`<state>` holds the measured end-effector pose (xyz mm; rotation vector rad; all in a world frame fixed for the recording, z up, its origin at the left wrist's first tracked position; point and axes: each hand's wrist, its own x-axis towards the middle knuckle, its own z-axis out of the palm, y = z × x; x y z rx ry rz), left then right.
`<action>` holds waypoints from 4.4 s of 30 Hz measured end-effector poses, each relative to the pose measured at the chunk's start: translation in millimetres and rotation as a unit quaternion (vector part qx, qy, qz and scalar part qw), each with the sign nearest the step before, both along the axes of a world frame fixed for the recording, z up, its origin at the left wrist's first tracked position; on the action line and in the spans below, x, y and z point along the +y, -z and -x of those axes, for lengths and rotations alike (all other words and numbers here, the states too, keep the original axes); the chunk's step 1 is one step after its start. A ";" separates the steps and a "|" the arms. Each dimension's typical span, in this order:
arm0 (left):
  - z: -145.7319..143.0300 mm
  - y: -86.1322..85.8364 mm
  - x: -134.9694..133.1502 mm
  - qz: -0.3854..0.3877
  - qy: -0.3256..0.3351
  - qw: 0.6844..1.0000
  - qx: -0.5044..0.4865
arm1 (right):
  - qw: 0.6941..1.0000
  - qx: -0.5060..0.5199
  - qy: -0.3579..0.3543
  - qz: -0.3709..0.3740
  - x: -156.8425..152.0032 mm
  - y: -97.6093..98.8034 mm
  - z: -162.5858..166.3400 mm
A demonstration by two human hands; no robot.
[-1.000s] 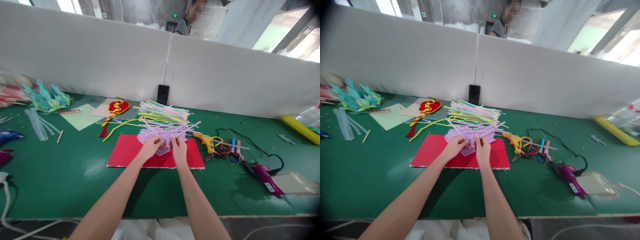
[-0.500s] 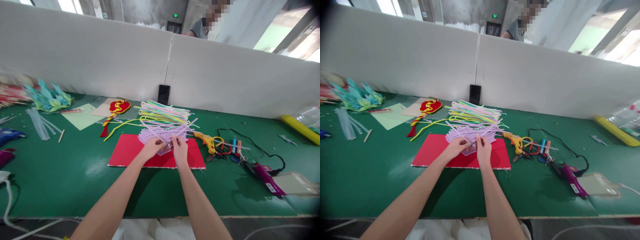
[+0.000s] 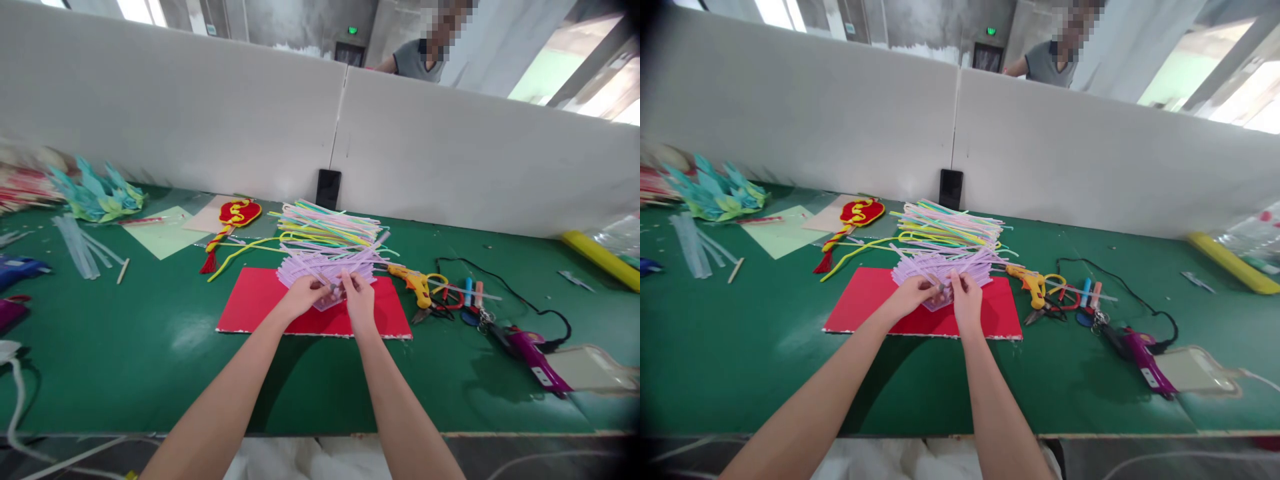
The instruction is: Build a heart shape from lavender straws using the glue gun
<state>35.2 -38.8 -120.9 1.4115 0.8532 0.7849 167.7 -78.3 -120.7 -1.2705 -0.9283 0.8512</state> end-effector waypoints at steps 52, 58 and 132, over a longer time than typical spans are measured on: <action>-2.4 -6.4 -3.9 -0.063 -0.004 0.998 0.021 | 0.996 0.079 0.015 0.023 3.6 6.9 -0.6; -1.8 -5.6 -2.9 -0.053 -0.009 0.998 0.018 | 0.995 0.094 0.011 0.024 3.2 5.3 -0.3; -11.6 6.3 -4.9 -0.005 -0.167 0.985 -0.028 | 0.991 -0.027 0.096 -0.089 -8.4 -14.5 0.4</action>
